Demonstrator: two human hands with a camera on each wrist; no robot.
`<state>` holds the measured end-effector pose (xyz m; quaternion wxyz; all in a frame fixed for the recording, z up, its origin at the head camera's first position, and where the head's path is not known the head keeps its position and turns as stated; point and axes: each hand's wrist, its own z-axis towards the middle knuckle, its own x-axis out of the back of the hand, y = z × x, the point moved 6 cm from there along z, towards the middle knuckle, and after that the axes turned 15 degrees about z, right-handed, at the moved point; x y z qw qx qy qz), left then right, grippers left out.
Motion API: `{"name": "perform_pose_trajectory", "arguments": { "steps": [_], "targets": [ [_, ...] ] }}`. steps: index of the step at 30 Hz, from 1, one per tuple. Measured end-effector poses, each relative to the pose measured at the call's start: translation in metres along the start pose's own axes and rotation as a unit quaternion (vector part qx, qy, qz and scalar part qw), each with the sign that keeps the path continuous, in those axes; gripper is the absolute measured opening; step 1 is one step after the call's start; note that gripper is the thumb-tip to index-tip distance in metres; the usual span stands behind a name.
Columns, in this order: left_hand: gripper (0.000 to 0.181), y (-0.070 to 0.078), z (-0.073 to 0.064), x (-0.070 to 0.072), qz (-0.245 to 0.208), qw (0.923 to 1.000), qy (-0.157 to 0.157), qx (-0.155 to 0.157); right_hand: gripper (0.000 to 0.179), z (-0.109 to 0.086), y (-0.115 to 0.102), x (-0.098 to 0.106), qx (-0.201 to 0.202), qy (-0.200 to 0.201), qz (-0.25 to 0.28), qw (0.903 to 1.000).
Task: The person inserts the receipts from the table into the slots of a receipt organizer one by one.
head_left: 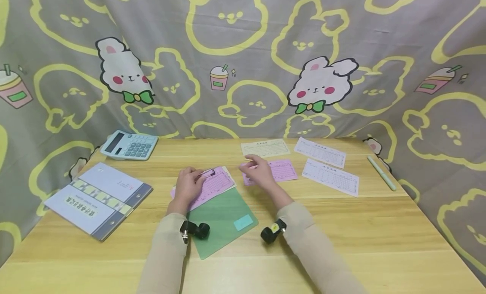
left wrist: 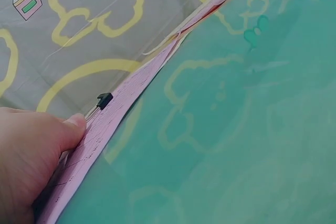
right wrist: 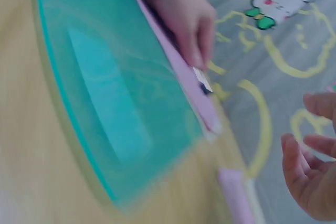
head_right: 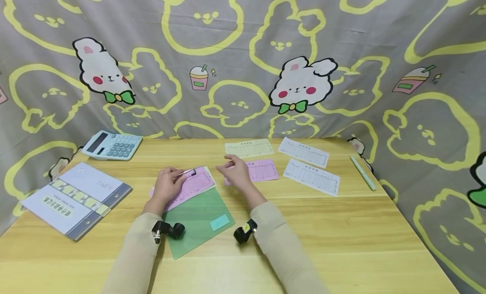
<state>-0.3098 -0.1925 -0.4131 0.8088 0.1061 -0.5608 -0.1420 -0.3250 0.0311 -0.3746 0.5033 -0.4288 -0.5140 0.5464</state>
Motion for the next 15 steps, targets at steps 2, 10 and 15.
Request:
{"name": "perform_pose_trajectory", "arguments": {
  "steps": [2,10,15],
  "targets": [
    [0.03,0.0,-0.001,-0.001,-0.003,1.0,-0.001,0.003,0.046,-0.001,-0.006,0.015,0.02,-0.014,0.004,0.9997],
    [0.03,-0.001,-0.002,-0.001,-0.008,1.0,0.005,0.0,0.049,-0.015,-0.011,0.084,0.045,-0.045,-0.014,0.9978],
    [0.031,0.001,-0.001,0.0,-0.014,0.9999,0.005,-0.005,0.052,-0.027,-0.006,0.128,0.057,-0.054,-0.057,0.9953]
  ]
}}
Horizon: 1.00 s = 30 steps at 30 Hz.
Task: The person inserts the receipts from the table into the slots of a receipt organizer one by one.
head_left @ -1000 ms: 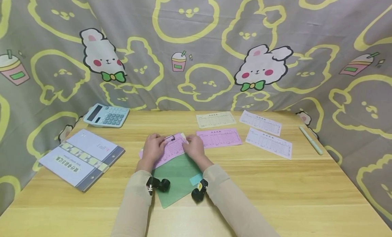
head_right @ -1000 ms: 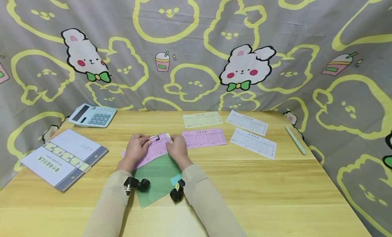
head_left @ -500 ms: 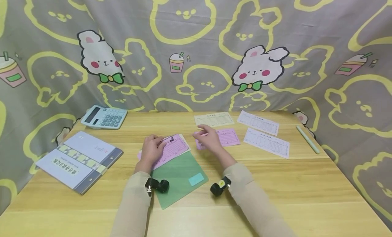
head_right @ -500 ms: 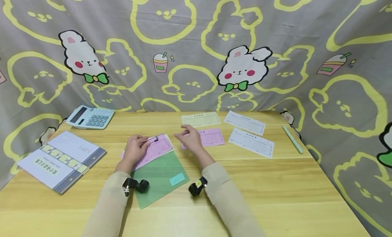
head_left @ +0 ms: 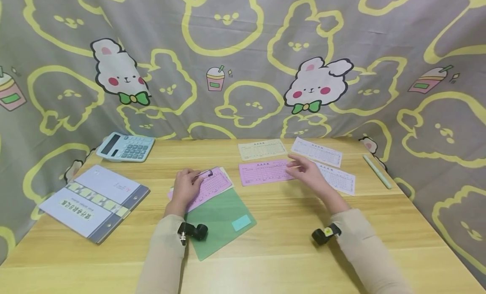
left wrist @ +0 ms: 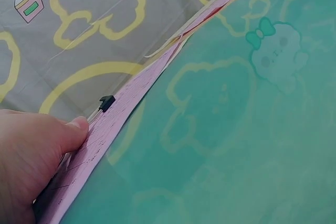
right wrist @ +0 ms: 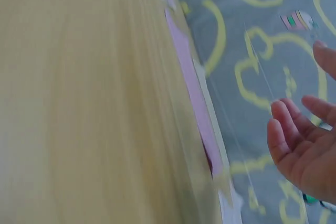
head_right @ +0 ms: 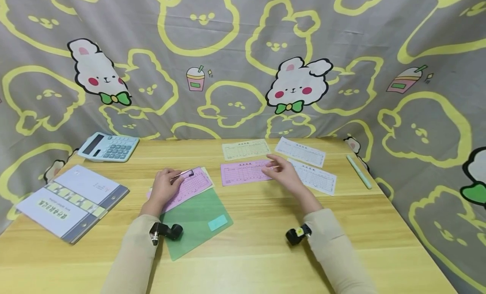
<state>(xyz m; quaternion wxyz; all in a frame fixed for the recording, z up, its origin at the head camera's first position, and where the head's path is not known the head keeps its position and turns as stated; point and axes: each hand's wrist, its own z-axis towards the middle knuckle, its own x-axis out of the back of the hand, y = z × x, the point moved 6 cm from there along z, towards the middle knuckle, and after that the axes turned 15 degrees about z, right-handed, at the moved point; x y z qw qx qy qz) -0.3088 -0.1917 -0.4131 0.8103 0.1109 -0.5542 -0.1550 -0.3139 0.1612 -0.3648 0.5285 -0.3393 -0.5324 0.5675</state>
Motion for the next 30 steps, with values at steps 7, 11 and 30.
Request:
{"name": "perform_pose_trajectory", "arguments": {
  "steps": [7,11,30],
  "targets": [
    [0.031,0.0,0.0,0.0,-0.002,1.0,-0.001,0.0,0.053,-0.028,0.01,0.063,-0.017,0.066,-0.059,0.996],
    [0.03,0.0,-0.001,0.0,-0.009,1.0,0.002,0.002,0.055,-0.046,0.019,0.099,-0.015,0.116,-0.06,0.9913],
    [0.03,-0.001,-0.001,-0.001,-0.03,0.9994,-0.007,0.019,0.062,-0.074,0.072,0.169,-0.11,0.219,-0.085,0.9659]
  ]
}}
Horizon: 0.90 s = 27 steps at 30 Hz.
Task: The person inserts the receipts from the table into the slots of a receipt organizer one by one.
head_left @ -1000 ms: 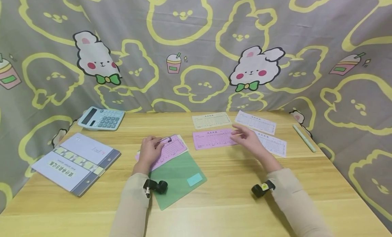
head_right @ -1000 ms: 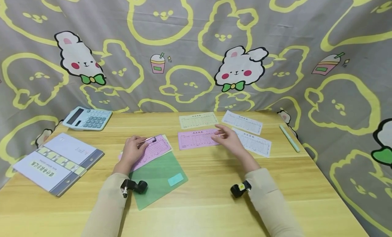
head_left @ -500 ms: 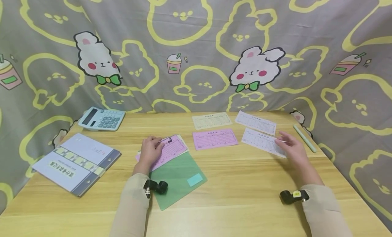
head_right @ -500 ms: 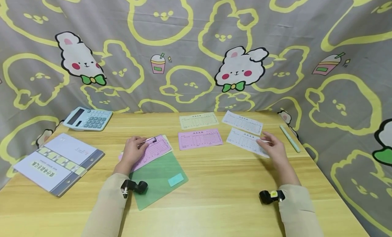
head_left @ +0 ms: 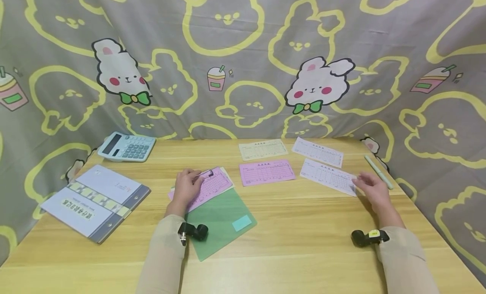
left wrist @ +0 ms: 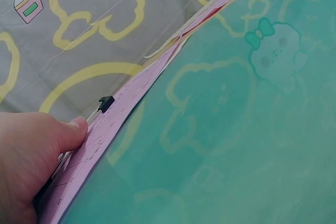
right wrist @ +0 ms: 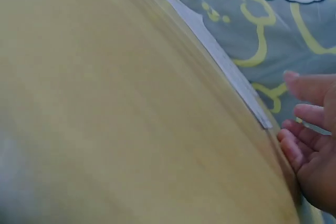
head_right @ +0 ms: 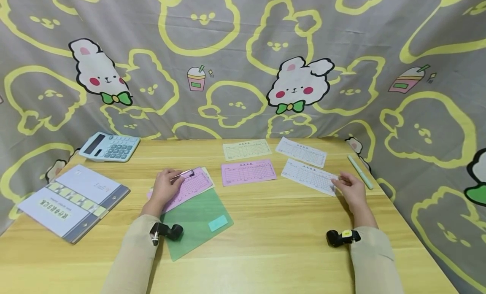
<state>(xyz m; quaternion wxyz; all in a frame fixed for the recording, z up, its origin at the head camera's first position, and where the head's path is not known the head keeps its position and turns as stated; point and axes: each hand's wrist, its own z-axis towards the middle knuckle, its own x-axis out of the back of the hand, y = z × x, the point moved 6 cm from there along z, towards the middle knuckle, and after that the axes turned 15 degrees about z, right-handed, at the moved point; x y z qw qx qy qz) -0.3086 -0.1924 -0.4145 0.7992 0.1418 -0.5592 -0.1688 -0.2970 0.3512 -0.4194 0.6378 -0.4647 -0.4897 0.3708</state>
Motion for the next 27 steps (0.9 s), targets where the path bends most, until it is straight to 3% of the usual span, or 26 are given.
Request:
{"name": "perform_pose_trajectory", "arguments": {
  "steps": [10,19,27],
  "targets": [
    [0.03,-0.002,0.001,-0.001,0.002,1.0,0.004,-0.003,0.068,0.008,0.003,-0.008,0.02,-0.053,-0.101,0.9933],
    [0.03,-0.001,-0.001,-0.002,-0.004,1.0,0.004,-0.001,0.067,0.013,0.002,-0.013,0.007,-0.028,-0.19,0.9815],
    [0.03,0.0,-0.001,0.0,-0.003,1.0,0.005,-0.004,0.06,0.014,0.004,-0.013,-0.001,-0.014,-0.187,0.9822]
  ]
}}
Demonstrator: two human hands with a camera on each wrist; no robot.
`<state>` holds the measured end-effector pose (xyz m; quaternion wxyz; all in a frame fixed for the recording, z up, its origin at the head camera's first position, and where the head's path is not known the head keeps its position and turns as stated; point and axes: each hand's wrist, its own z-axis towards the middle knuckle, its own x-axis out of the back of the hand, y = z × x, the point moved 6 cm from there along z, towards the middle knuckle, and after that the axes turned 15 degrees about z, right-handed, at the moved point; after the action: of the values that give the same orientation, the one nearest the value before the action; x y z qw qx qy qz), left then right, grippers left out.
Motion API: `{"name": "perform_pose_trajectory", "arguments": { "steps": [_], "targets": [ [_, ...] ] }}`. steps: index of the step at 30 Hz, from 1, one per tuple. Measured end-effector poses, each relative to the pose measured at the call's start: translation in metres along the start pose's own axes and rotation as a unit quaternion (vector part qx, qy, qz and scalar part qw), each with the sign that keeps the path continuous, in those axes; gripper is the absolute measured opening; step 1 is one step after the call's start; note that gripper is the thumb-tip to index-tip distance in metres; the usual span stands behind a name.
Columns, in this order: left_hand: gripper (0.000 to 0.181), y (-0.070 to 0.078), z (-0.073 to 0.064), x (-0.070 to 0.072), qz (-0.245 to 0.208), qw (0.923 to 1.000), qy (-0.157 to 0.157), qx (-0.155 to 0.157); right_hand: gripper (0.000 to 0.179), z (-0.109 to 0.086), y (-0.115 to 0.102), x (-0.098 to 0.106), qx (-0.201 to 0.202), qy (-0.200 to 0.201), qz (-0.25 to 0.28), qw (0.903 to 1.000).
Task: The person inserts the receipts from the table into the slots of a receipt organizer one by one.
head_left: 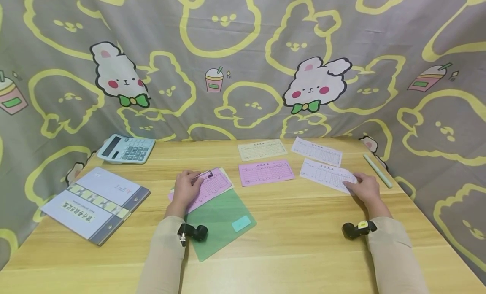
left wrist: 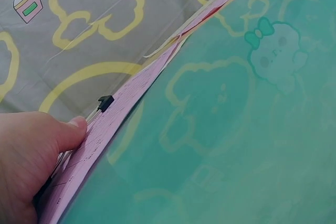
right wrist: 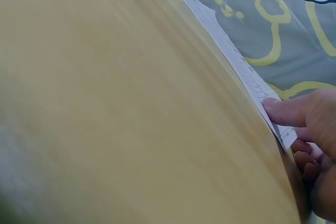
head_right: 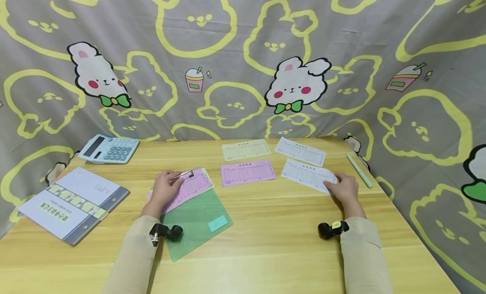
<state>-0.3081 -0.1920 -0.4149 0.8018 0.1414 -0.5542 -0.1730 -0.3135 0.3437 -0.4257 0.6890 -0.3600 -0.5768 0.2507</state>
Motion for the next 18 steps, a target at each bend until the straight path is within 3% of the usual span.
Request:
{"name": "perform_pose_trajectory", "arguments": {
  "steps": [9,18],
  "targets": [
    [0.029,0.0004,0.0012,-0.0013,0.002,1.0,0.007,-0.004,0.05,-0.0044,-0.0045,0.0019,0.02,0.021,0.013,0.9995],
    [0.03,0.0008,-0.0002,0.0007,0.003,1.0,-0.002,0.001,0.053,-0.0089,-0.0068,0.0053,0.053,0.036,0.048,0.9968]
  ]
}}
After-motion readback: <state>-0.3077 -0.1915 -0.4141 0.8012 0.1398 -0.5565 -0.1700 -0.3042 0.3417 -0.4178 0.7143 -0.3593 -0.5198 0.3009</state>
